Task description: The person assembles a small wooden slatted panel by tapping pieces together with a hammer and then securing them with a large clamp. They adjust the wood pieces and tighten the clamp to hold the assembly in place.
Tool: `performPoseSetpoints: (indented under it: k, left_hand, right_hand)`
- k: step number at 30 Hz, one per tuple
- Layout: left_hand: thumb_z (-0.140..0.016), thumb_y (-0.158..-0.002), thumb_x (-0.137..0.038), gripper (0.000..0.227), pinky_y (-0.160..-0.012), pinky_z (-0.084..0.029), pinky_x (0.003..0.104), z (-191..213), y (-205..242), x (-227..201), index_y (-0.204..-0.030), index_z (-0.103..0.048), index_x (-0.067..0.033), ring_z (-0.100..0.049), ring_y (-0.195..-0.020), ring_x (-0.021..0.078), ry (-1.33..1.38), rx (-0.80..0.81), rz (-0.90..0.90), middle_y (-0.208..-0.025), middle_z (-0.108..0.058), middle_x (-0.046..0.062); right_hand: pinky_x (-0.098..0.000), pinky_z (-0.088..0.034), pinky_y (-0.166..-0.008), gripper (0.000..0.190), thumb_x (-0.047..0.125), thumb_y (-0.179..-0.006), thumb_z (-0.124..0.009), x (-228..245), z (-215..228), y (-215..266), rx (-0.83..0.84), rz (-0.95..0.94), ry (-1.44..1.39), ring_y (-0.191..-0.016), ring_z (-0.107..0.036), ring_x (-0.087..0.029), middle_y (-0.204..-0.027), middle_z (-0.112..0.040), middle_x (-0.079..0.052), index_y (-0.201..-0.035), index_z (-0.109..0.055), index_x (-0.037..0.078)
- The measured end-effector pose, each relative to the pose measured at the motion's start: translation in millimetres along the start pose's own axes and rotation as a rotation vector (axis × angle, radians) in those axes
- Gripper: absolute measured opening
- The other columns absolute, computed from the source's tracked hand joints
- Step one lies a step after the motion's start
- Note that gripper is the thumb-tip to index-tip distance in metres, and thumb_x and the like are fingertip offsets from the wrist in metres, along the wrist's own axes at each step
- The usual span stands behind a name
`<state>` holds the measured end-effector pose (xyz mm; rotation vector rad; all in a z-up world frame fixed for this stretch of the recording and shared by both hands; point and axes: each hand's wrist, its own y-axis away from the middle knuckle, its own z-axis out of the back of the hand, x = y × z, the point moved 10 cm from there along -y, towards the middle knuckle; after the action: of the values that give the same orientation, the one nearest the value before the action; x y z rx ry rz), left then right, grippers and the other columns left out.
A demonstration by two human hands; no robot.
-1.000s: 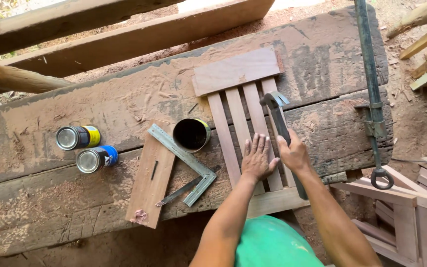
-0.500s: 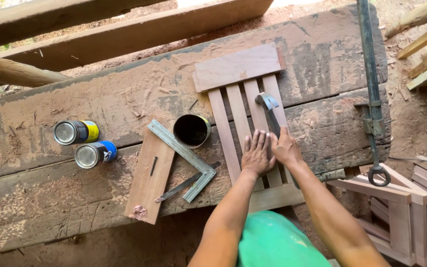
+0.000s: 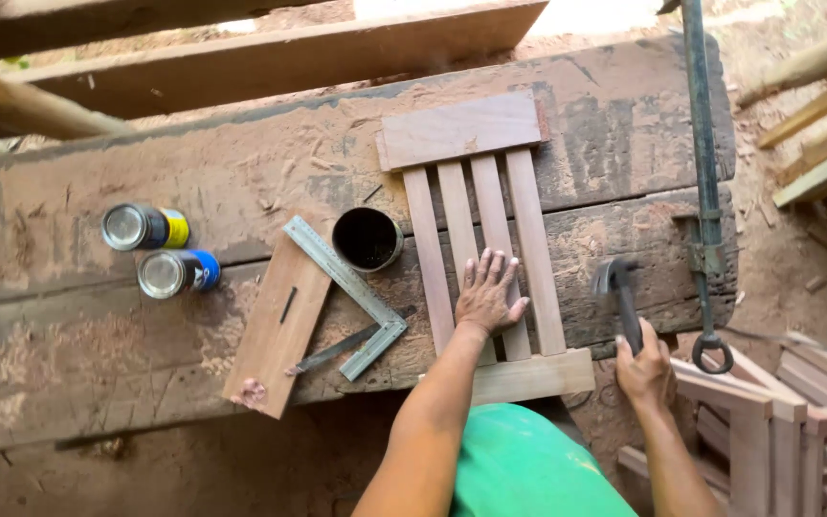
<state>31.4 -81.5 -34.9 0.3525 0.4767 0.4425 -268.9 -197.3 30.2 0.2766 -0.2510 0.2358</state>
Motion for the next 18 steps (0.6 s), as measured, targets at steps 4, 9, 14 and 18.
performPoseSetpoints:
  k: [4, 9, 14, 18]
  left_hand:
    - [-0.041, -0.090, -0.073, 0.089, -0.129, -0.002, 0.052, -4, -4, 1, -0.164, -0.024, -0.0269, -0.007, -0.160, 0.0291, -0.019, 0.003, 0.036, -0.172, -0.019, 0.006]
    - [-0.039, -0.092, -0.075, 0.087, -0.130, -0.003, 0.051, -1, -5, 3, -0.163, -0.026, -0.0283, -0.007, -0.161, 0.0271, 0.036, 0.025, 0.090, -0.172, -0.018, 0.004]
    - [-0.063, -0.092, -0.055, 0.051, -0.104, -0.044, 0.042, 62, 90, -7, -0.132, -0.063, -0.0233, -0.064, -0.116, 0.0252, 0.228, -0.719, 0.064, -0.120, -0.068, 0.005]
    - [-0.073, -0.090, -0.024, 0.036, -0.091, -0.058, 0.034, 44, 249, -12, -0.125, -0.073, -0.0139, -0.071, -0.105, 0.0276, 0.209, -1.038, 0.001, -0.116, -0.073, 0.006]
  right_hand:
    - [-0.0536, -0.060, -0.084, 0.061, 0.043, -0.094, -0.069, -38, -13, -13, 0.070, -0.017, 0.072, -0.103, -0.071, -0.041, -0.116, -0.066, -0.012, -0.153, -0.053, 0.038]
    - [-0.0584, -0.058, -0.082, 0.058, 0.031, -0.095, -0.073, -3, -15, -59, 0.041, 0.172, -0.034, -0.105, -0.068, -0.048, -0.114, -0.062, -0.020, -0.150, -0.059, 0.019]
    - [-0.0593, -0.047, -0.097, 0.071, 0.032, -0.092, -0.073, 16, -17, -100, -0.127, 0.482, -0.105, -0.127, -0.052, -0.047, -0.134, -0.050, -0.025, -0.154, -0.051, 0.006]
    - [-0.0670, -0.036, -0.109, 0.088, 0.047, -0.089, -0.067, 15, -41, -90, -0.021, 0.600, 0.046, -0.145, -0.037, -0.046, -0.157, -0.038, -0.023, -0.162, -0.035, 0.009]
